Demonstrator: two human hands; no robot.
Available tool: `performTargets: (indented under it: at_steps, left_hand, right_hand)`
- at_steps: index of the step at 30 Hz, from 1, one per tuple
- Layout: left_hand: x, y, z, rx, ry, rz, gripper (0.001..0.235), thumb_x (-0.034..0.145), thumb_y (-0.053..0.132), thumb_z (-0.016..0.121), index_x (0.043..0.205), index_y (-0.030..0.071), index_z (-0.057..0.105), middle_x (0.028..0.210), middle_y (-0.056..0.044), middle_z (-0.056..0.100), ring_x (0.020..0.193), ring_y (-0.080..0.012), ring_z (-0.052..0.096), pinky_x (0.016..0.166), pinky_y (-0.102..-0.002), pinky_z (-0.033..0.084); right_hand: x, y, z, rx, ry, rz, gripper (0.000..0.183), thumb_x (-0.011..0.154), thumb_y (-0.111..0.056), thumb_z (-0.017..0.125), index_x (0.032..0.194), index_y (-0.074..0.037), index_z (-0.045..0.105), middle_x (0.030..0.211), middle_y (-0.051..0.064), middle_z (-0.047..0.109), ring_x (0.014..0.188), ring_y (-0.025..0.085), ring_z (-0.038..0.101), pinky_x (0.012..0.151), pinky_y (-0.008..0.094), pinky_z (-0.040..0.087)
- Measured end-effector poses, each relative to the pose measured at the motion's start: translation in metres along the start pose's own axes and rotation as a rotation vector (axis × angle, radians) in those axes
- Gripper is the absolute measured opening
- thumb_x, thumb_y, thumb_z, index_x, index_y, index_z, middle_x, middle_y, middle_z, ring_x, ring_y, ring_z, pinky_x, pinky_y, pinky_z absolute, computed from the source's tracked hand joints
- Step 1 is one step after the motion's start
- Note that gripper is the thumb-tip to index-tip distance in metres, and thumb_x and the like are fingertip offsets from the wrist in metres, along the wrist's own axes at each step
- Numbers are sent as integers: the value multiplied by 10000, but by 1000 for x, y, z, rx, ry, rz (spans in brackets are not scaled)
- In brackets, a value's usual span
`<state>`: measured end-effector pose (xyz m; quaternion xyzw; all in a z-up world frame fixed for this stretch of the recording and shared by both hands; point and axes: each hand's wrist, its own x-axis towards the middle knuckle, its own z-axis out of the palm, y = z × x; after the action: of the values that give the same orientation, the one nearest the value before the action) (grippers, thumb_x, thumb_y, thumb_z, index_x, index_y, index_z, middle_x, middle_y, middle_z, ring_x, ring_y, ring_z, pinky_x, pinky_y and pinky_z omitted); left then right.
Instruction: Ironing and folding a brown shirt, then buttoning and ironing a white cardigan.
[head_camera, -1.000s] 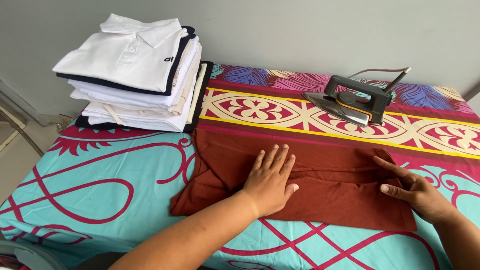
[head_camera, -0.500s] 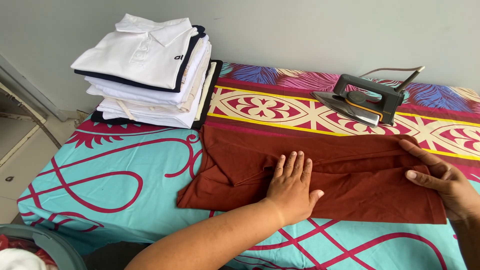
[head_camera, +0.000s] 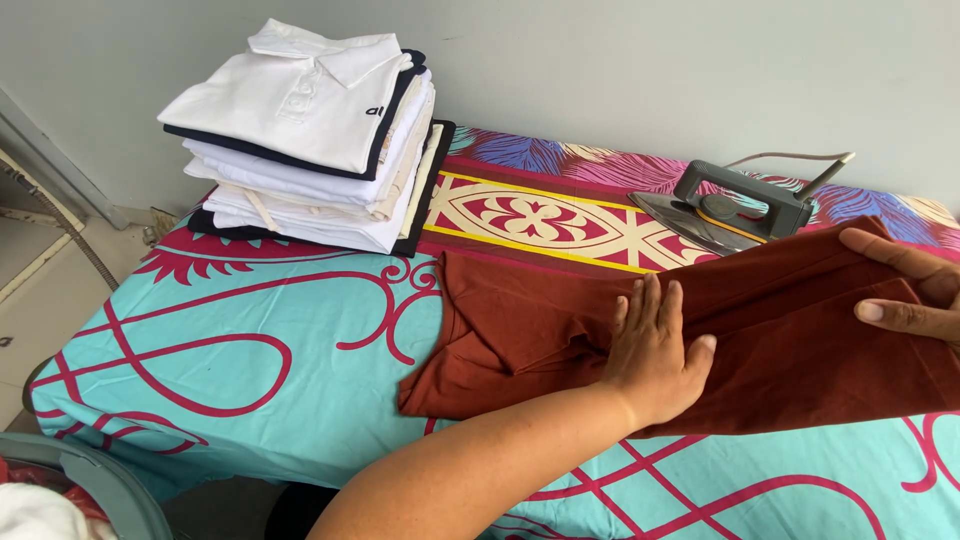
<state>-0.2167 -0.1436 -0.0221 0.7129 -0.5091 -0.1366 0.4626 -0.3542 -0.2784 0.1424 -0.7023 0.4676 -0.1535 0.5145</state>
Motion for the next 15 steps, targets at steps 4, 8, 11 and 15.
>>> performTargets:
  at_steps: [4, 8, 11, 15]
  left_hand:
    - [21, 9, -4, -333, -37, -257, 926, 925, 564, 252, 1620, -1, 20, 1702, -256, -95, 1587, -377, -148, 1241, -529, -115]
    - [18, 10, 0, -488, -49, -428, 1084, 821, 741, 144, 1625, 41, -52, 1723, -164, -115, 1599, -280, -168, 1254, -475, -148]
    - [9, 16, -7, -582, -8, -416, 999, 869, 686, 158, 1630, 64, -23, 1729, -138, -106, 1601, -254, -163, 1260, -454, -144]
    - [4, 20, -37, -749, 26, -316, 968, 889, 686, 174, 1633, 75, 72, 1732, -146, -7, 1607, -253, -78, 1262, -435, -71]
  right_hand:
    - [-23, -28, 14, -110, 10, -34, 856, 952, 255, 467, 1661, -219, 392, 1441, 230, 579, 1290, 432, 540, 1099, 564, 400]
    - [-44, -41, 39, -2, 15, -75, 823, 942, 248, 433, 1646, -176, 397, 1437, 219, 568, 1279, 418, 540, 1063, 568, 413]
    - [-62, -59, 59, 55, 19, -99, 778, 934, 199, 451, 1631, -147, 429, 1382, 239, 595, 1231, 417, 569, 1014, 551, 439]
    - [-70, -71, 77, 26, 43, -198, 733, 893, 65, 566, 1591, -152, 514, 1255, 217, 658, 1107, 351, 624, 937, 446, 478]
